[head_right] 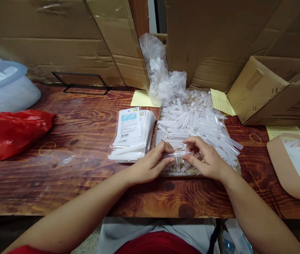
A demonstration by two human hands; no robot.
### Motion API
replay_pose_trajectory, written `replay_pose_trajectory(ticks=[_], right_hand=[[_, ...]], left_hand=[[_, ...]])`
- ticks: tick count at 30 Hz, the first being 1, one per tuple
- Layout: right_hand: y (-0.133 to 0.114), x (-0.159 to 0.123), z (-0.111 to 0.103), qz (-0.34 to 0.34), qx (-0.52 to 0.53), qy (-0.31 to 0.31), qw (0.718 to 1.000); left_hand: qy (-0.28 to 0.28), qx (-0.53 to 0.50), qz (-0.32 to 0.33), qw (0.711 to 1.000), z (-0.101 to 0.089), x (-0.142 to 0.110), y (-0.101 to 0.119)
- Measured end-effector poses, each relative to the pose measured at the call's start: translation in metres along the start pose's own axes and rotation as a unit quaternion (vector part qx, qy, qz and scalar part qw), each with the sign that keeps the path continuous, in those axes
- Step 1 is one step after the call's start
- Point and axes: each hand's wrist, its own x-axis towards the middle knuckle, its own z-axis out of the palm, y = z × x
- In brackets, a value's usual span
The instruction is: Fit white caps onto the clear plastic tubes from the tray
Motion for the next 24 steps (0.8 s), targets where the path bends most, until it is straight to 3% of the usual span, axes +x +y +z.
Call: replay_pose_trajectory(ticks=[5, 9, 14, 17, 19, 21, 24], right_hand=[[-0.001, -0.002, 0.003, -0.015, -0.052, 0.011, 0.998], [-0.003, -0.003, 0.004, -0.081, -0.062, 0.016, 0.995], [-0.004, -0.003, 0.007, -0.047, -0.086, -0.012, 0.995], [-0.002, -0.002, 0.008, -0.087, -0.078, -0.009, 0.993], [-0.002, -0.002, 0.009, -0.101, -0.064, -0.007, 0.993], [-0.004, -0.002, 0.010, -0.063, -0.039, -0.016, 0.997], [-0.009, -0.002, 0.012, 0.054, 0.052, -0.045, 0.996]], left_hand=[[-0.009, -0.025, -0.020, 0.999, -0.006, -0.001, 0.005], [-0.014, -0.088, -0.049, 0.995, -0.005, -0.001, 0.008], [-0.021, -0.156, -0.068, 0.985, 0.000, -0.001, 0.007], [-0.015, -0.200, -0.075, 0.977, -0.001, -0.001, 0.005], [-0.013, -0.174, -0.063, 0.983, -0.003, -0.001, 0.006], [-0.007, -0.093, -0.031, 0.995, -0.004, -0.003, 0.008], [0.014, 0.027, 0.043, 0.999, -0.002, -0.005, 0.011]])
